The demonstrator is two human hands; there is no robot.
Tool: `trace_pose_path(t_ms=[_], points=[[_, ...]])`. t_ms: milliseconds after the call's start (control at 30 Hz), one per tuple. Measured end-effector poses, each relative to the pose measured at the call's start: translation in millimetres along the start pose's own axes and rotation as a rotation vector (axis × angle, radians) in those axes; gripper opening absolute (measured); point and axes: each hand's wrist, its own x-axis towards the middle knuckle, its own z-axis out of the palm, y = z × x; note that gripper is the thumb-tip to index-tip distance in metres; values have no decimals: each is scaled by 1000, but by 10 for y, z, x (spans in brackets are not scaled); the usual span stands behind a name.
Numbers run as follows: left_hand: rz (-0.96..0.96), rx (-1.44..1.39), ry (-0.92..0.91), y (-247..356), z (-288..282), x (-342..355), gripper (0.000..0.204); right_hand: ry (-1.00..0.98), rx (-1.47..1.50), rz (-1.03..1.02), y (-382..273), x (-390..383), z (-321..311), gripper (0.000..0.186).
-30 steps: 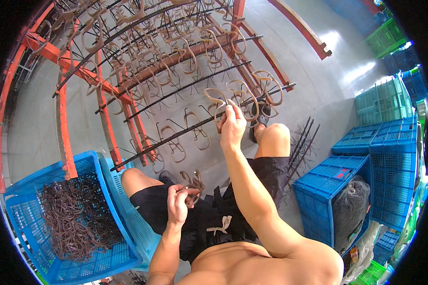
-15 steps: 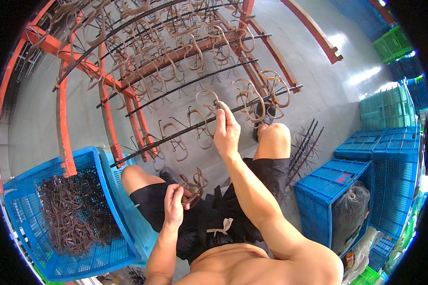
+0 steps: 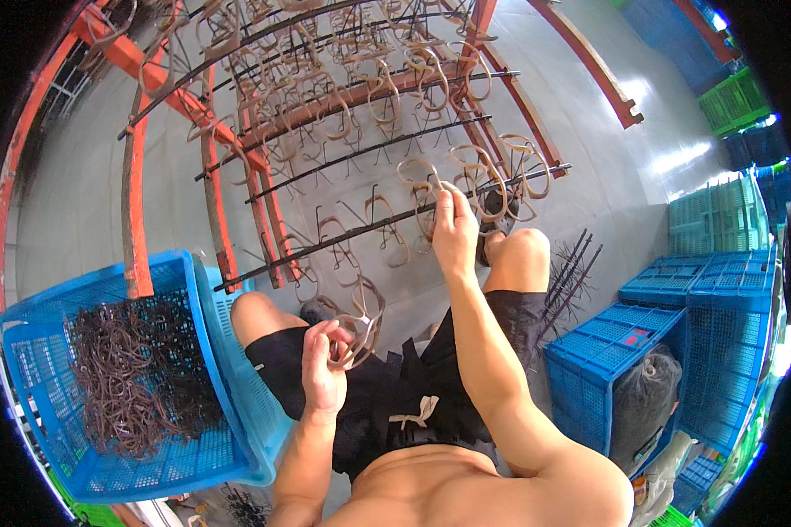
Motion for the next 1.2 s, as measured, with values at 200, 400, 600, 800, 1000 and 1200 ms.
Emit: trace_pose_path(t_ms=[200,400,600,800,1000,1200], points=[[285,262,51,-88,43,-163,38,-202,-423,-305,-322,-1103,-232,28],[664,660,-136,-223,38,-160,36,-495,350,403,-336,-1776,-72,25],[965,983,-25,-105,-81,-53,40,-680,77,534,-398,-1471,-236,18],[605,904,12,-133,-153,-121,10,-275,342,223,-375,-939,-287,26],[-319,-26,119,-154,-305,-133,9,-11,322,88,-89,-573,465,20],[-257,77,120,-129,-413,-104,17,60,394,99,23,-431,751,17]])
